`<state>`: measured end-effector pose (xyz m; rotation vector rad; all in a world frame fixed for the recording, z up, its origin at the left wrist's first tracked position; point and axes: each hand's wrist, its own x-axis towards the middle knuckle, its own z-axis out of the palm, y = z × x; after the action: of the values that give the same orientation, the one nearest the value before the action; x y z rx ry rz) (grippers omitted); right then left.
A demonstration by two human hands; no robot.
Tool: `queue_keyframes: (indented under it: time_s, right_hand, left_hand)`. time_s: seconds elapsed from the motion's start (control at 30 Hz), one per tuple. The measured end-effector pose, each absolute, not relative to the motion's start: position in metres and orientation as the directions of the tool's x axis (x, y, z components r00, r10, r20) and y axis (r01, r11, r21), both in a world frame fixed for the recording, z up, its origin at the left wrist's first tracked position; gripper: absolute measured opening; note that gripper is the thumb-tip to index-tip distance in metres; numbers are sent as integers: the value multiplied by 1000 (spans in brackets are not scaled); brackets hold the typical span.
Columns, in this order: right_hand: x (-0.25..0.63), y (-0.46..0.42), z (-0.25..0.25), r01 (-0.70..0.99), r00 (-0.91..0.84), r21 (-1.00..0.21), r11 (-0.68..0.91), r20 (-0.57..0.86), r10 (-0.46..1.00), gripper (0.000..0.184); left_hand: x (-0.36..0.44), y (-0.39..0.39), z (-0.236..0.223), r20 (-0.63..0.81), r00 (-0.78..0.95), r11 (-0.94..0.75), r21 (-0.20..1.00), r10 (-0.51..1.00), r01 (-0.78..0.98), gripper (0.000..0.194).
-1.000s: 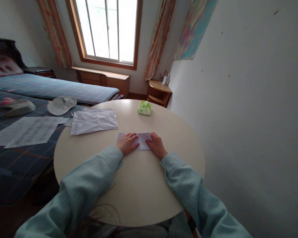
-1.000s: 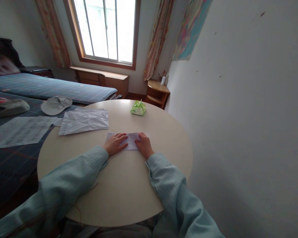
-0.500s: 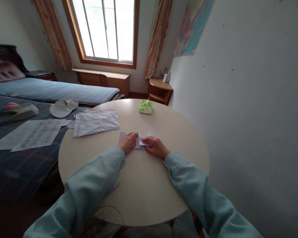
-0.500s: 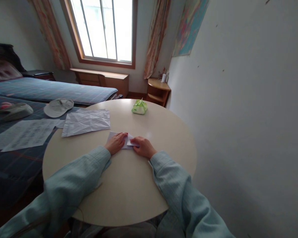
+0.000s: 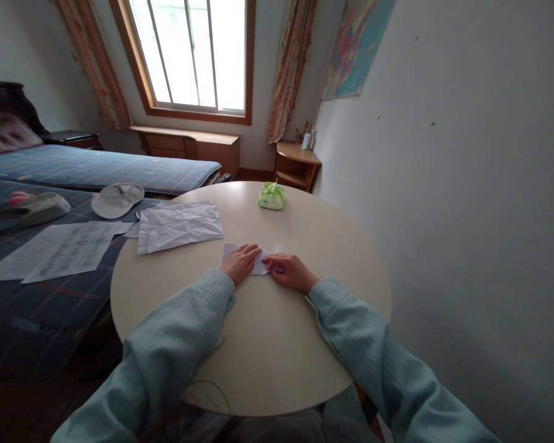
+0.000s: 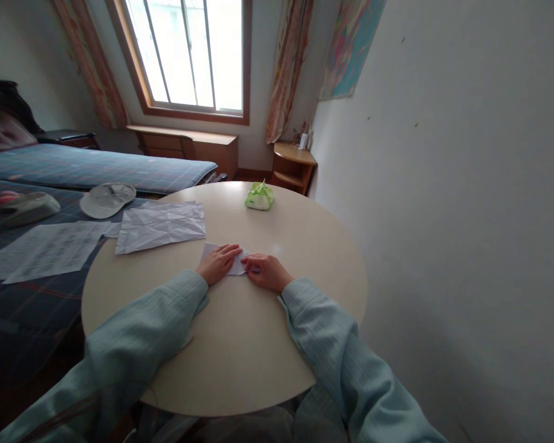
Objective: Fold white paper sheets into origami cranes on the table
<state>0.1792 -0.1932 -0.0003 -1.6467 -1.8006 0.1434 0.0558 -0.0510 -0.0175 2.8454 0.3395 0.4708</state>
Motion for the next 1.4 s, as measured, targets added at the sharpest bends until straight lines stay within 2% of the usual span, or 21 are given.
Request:
queue_keyframes:
  time_s: [0.4,0.63,0.83,1.17,1.27,1.4]
  right_hand:
    - [180,-193,-1,825,19,-520,222,419,908,8]
    - [182,-189,-2,816,27,-539,210,398,917,13]
    - [181,-188,-3,834,41,-518,189,401,915,16]
    - [198,-183,-13,706,244,-698,119,398,884,23]
    - [201,-184,-13,723,341,-690,28,392,854,22]
    - [197,-183,-12,810,396,-580,-83,439,806,15]
  left_hand:
    - [56,-52,-16,271,924,-946,256,269,201,38]
    - [55,-61,-10,286,911,-946,218,297,240,40]
    - [55,-62,-9,248,943,-964,200,223,176,38]
    - [56,-50,-8,134,918,-913,231,373,337,44]
    - [54,-48,-8,115,914,-907,223,389,358,48]
    - [52,-49,-9,95,926,-918,204,365,340,55]
